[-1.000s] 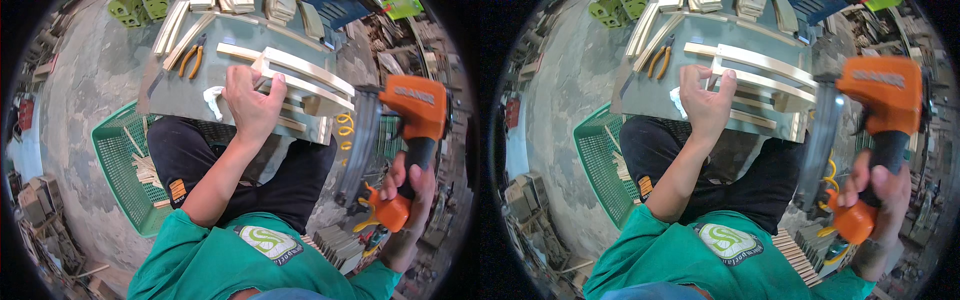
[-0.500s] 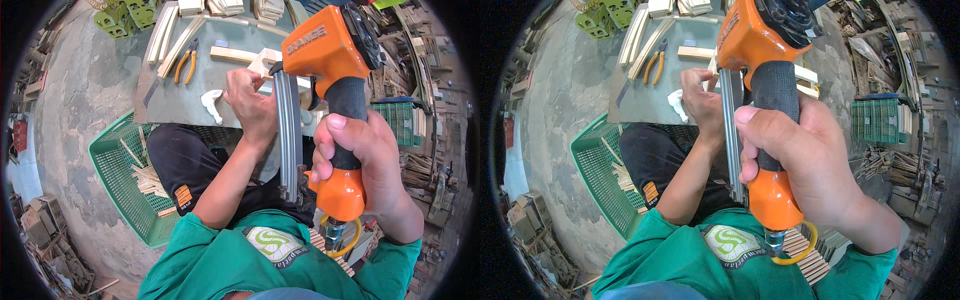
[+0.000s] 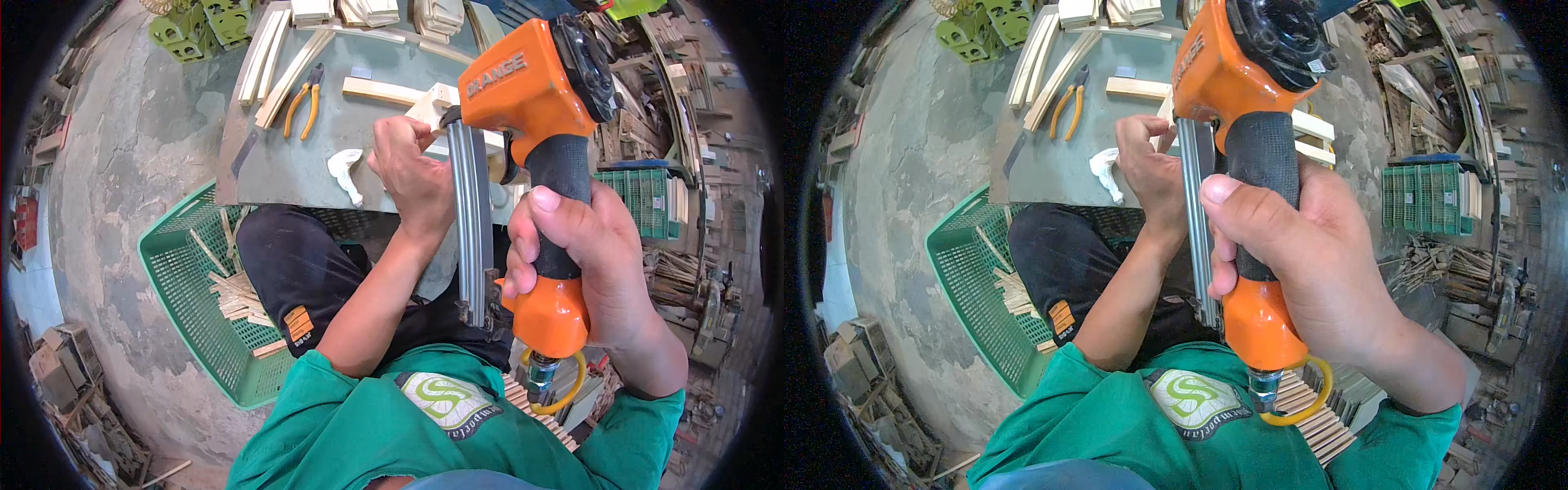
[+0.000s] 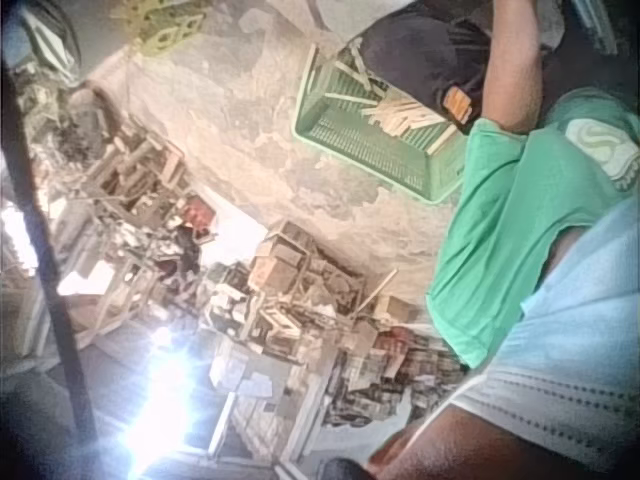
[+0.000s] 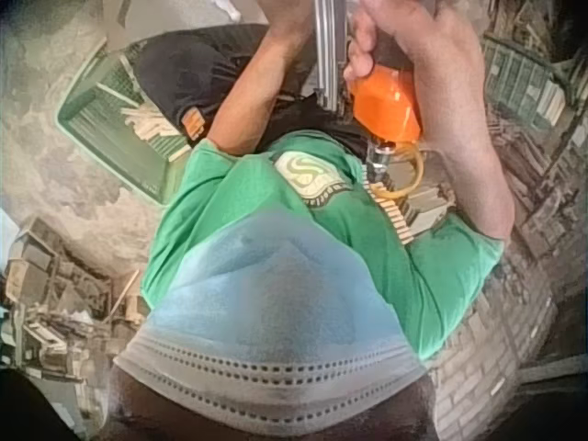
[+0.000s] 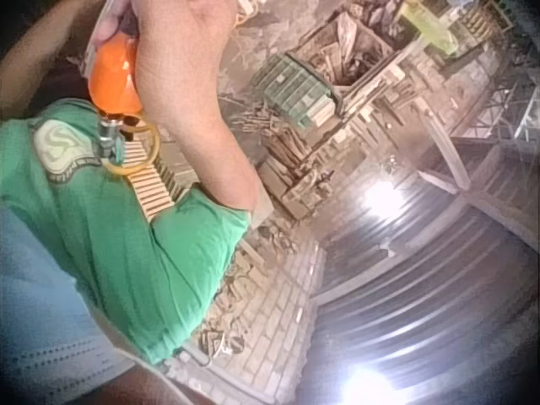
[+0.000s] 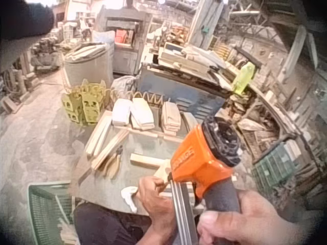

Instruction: Apply glue and use a pneumatic nail gun to assemble small wooden frames in a workshop.

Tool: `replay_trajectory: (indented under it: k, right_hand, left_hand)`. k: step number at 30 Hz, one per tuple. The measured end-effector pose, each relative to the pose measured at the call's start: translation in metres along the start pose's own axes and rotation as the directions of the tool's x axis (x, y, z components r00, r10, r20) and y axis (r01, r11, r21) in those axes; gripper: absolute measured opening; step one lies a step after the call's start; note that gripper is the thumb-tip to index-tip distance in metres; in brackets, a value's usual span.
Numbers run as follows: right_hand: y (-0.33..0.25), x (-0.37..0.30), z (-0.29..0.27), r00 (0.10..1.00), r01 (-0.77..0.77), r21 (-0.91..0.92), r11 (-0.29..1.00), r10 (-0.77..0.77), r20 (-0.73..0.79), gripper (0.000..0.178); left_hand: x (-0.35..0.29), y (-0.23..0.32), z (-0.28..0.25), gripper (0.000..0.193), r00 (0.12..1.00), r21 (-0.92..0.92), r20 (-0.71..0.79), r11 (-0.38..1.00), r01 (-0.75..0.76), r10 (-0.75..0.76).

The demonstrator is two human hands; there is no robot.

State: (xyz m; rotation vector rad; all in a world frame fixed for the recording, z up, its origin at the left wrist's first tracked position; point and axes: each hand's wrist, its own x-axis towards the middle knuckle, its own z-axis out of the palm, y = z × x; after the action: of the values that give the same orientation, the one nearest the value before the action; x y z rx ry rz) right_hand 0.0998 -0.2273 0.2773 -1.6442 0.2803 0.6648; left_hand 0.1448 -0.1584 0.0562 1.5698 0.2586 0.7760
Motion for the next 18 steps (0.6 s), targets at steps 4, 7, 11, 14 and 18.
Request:
replay_trajectory:
  k: [4, 7, 11, 14, 18]
  right_hand:
    - [0.000, -0.001, 0.004, 1.000, 0.015, -0.037, 0.999, -0.015, -0.003, 0.033]
    - [0.000, 0.000, 0.005, 1.000, 0.027, -0.032, 0.999, -0.027, 0.003, 0.032]
    - [0.002, -0.001, 0.001, 0.999, 0.030, -0.075, 0.997, -0.027, 0.046, 0.031]
    - [0.001, -0.003, -0.001, 0.999, 0.014, -0.058, 0.998, -0.013, 0.030, 0.031]
    - [-0.010, -0.023, -0.011, 0.986, 0.152, -0.145, 0.978, -0.160, -0.049, 0.035]
  left_hand:
    - [-0.001, -0.005, 0.004, 0.053, 0.998, -0.011, -0.002, 0.998, 0.062, -0.062]
    - [0.000, -0.001, 0.002, 0.051, 0.998, 0.005, -0.014, 0.999, 0.054, -0.054]
    - [-0.001, -0.003, 0.001, 0.049, 0.998, 0.009, 0.003, 0.998, 0.066, -0.066]
    - [-0.002, -0.001, 0.001, 0.047, 0.997, 0.018, 0.015, 0.997, 0.077, -0.077]
    - [-0.003, 0.000, 0.006, 0.045, 0.998, 0.063, 0.018, 0.996, 0.059, -0.060]
